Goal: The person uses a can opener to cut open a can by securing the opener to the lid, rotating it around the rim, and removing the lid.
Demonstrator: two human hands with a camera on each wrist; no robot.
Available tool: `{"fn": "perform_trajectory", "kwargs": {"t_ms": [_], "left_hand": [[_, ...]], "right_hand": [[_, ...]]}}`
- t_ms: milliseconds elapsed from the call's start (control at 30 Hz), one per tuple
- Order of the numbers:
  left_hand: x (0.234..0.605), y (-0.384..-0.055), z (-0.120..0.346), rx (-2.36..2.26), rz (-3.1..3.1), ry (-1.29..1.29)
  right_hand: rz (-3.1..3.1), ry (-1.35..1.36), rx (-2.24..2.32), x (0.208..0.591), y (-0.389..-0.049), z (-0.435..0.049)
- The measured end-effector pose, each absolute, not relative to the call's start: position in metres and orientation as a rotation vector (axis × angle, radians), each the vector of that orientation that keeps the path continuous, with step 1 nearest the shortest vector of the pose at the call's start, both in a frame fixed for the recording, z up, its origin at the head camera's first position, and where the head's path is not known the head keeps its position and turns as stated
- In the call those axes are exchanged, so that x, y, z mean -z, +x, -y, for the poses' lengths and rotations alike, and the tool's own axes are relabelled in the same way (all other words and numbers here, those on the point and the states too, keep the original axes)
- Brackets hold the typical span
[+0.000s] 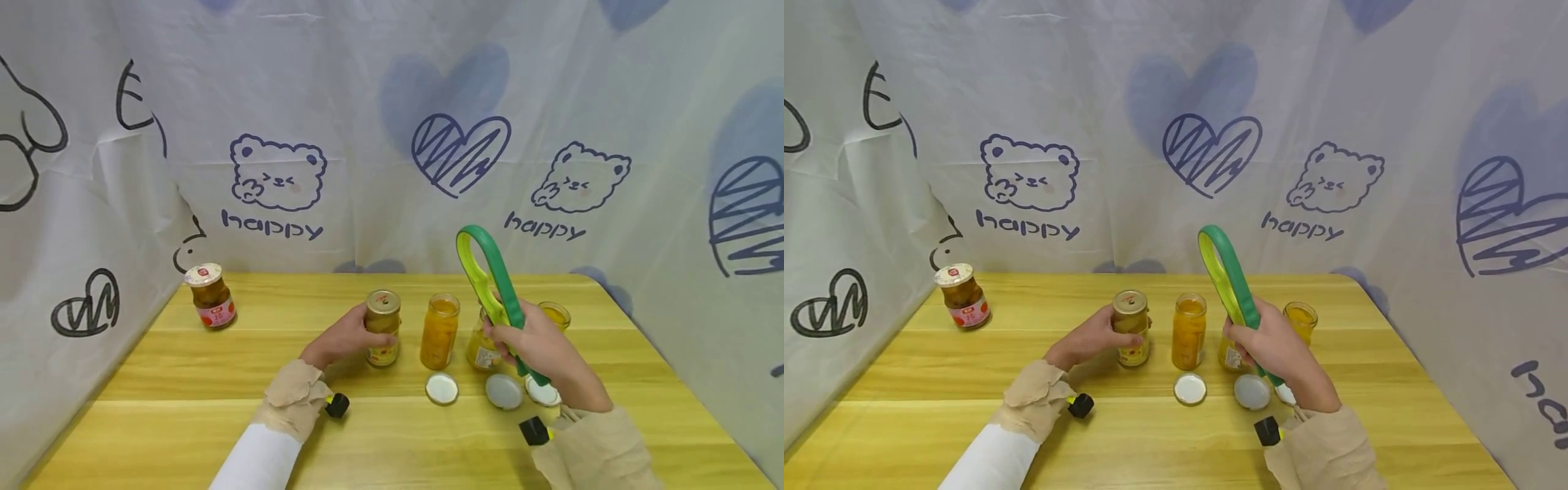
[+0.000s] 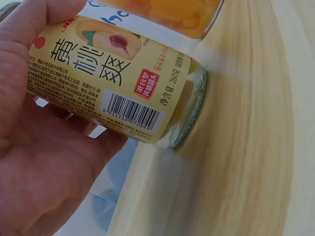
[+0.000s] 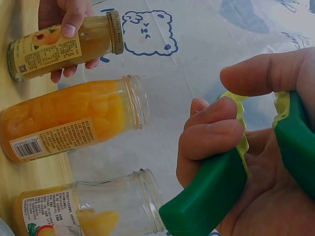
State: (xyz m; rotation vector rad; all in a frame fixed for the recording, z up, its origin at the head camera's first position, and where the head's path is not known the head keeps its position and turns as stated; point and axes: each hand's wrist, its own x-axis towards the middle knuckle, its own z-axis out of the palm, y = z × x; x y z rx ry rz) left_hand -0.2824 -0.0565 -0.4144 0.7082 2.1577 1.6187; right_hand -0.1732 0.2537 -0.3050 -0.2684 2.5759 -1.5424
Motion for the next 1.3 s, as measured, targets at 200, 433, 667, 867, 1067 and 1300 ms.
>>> {"fn": "perform_trajectory", "kwargs": {"t_ms": [200, 433, 667, 867, 1067, 1300], "left_hand": [[0.412, -0.281, 0.056, -1.607, -2.148, 0.729], [0.413, -0.281, 0.054, -1.608, -2.133, 0.746], [0.415, -0.280, 0.049, -1.593, -2.131, 0.769], [0.416, -0.278, 0.046, -1.596, -2.126, 0.771], [0.416, -0.276, 0.043, -1.606, -2.111, 0.786], [0.417, -0.276, 0.042, -1.601, -2.114, 0.798]], "right_hand": [[-2.584, -0.278, 1.525, 0.305, -0.173, -0.253], [-2.578, -0.272, 1.515, 0.305, -0.173, -0.252], [-2.561, -0.240, 1.517, 0.306, -0.174, -0.251], [-2.574, -0.221, 1.501, 0.307, -0.174, -0.249], [-2.580, -0.238, 1.487, 0.309, -0.174, -0.248], [-2.593, -0.270, 1.454, 0.311, -0.174, -0.244]]}}
